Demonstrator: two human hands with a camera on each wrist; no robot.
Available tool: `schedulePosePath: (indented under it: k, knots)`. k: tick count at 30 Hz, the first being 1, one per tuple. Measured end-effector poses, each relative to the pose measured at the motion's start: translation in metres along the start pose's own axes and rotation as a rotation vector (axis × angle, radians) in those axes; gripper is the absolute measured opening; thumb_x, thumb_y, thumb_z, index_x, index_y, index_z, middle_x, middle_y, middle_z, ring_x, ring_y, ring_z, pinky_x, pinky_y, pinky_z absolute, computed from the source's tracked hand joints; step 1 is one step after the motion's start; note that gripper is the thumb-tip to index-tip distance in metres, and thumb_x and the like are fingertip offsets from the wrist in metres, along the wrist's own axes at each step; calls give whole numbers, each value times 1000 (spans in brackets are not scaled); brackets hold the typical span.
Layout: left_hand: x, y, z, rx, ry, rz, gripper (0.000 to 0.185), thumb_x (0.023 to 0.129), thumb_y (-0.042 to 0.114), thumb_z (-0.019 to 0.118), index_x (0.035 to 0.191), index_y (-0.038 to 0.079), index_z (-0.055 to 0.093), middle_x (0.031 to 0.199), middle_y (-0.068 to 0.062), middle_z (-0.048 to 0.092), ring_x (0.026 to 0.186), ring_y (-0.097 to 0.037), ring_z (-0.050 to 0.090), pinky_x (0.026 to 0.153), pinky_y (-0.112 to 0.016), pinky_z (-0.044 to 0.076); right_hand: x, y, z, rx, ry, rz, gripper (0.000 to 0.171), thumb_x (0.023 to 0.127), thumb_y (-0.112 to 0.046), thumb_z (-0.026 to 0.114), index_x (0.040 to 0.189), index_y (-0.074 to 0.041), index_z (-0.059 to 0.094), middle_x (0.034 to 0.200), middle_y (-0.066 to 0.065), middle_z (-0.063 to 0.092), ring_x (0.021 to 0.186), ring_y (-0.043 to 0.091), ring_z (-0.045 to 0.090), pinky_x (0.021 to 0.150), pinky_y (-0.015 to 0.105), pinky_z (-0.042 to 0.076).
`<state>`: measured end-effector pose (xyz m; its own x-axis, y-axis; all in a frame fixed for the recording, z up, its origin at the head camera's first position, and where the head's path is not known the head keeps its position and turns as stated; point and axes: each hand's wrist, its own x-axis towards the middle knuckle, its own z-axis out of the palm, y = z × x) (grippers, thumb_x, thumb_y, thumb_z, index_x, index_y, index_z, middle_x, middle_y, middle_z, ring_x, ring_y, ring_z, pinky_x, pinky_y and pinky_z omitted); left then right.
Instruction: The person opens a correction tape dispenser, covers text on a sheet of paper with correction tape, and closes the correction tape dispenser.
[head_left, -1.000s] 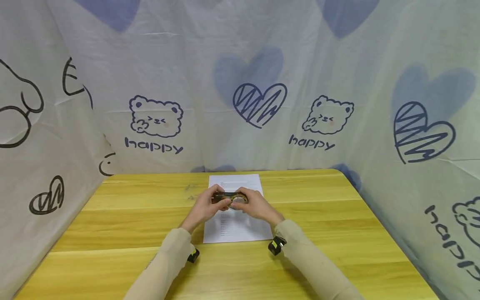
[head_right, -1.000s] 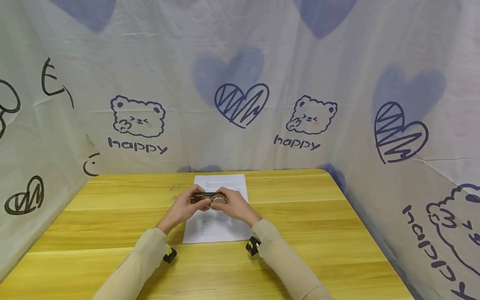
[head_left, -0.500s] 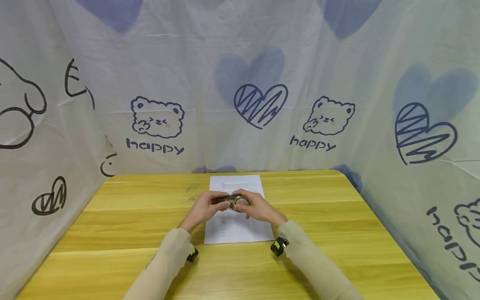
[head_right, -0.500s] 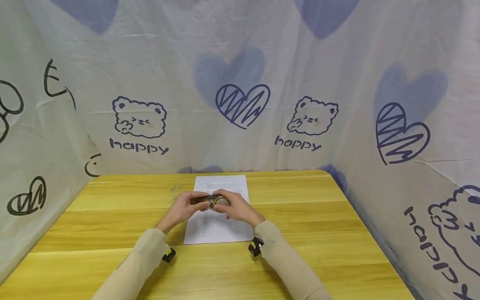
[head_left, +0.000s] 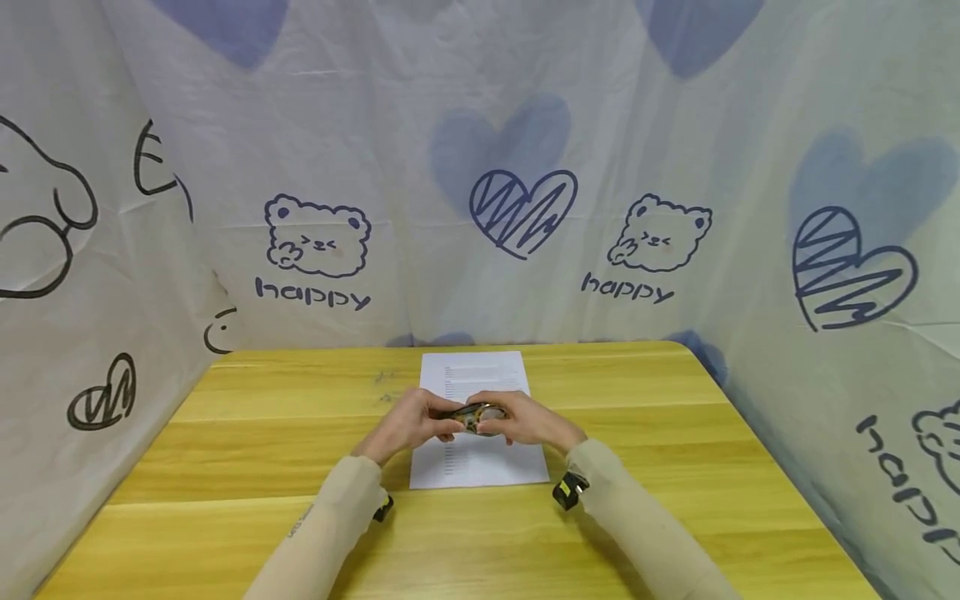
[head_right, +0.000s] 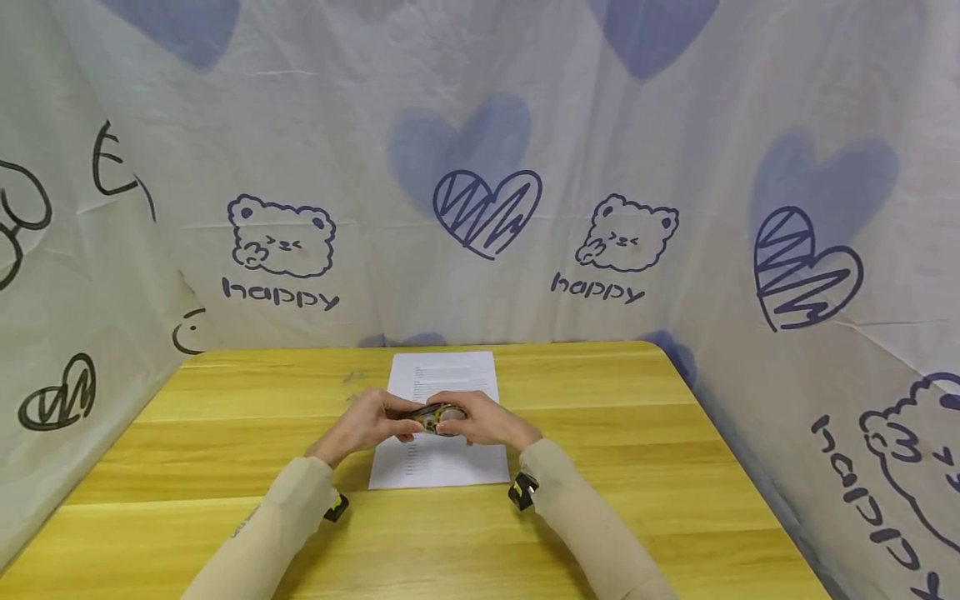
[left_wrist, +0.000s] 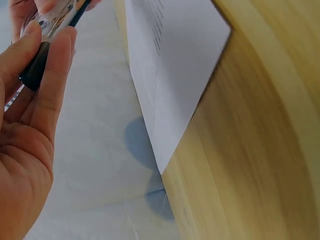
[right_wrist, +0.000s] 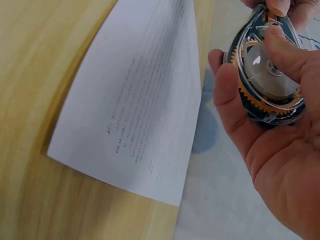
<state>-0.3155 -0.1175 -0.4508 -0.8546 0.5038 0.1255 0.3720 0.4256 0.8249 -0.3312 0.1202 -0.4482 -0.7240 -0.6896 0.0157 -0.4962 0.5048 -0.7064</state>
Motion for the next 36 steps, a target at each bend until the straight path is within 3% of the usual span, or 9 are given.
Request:
schedulePosePath:
  k: [5, 13, 16, 19, 25, 31, 36]
  knots:
    - [0, -4, 1, -19, -20, 20, 30, 87, 19, 73, 113, 6, 73, 94, -14, 76, 74, -33, 73, 67, -44, 61, -1, 0, 1, -37, 11, -19, 37, 97, -29, 59, 134, -31, 55, 114, 6, 64, 80, 32, 64, 51, 29, 55]
    - [0, -3, 0, -92, 50, -13, 37, 88, 21, 72, 122, 7, 68, 105, -15, 74, 86, -36, 72, 78, -49, 59, 0, 0, 0, 51, 63, 6, 37, 97, -29, 59, 134, -31, 54, 116, 5, 63, 81, 40, 64, 60, 48, 58]
    - [1, -3, -1, -105, 78, -9, 37, 87, 22, 73, 121, 8, 69, 106, -14, 74, 86, -36, 72, 79, -50, 59, 0, 0, 0, 71, 88, 8, 37, 97, -29, 60, 134, -31, 55, 116, 6, 63, 84, 42, 63, 61, 50, 58]
    - [2, -4, -3, -106, 62, -13, 37, 87, 20, 73, 121, 7, 69, 105, -14, 74, 84, -33, 73, 78, -49, 59, 1, 0, 0, 72, 92, 4, 37, 97, -29, 61, 133, -31, 56, 115, 6, 64, 85, 42, 64, 60, 50, 58]
    - [1, -10, -7, -69, 52, -22, 37, 86, 18, 74, 120, 4, 69, 103, -16, 74, 80, -27, 74, 75, -44, 61, 0, 5, 0, 56, 97, 25, 36, 96, -28, 62, 132, -28, 57, 116, 7, 64, 82, 39, 65, 59, 46, 59]
    - [-3, -14, -11, -15, 84, 3, 40, 88, 18, 72, 123, 1, 66, 102, -15, 74, 82, -31, 73, 74, -43, 61, -1, 13, -2, 93, 117, 53, 39, 94, -28, 65, 132, -26, 56, 116, 9, 63, 81, 36, 66, 61, 44, 59]
    - [-3, -17, -14, -4, 117, -17, 38, 88, 15, 71, 123, 2, 66, 103, -14, 74, 83, -33, 72, 74, -43, 61, -2, 17, -5, 120, 116, 84, 39, 92, -29, 67, 129, -22, 58, 115, 12, 63, 82, 33, 67, 63, 43, 60]
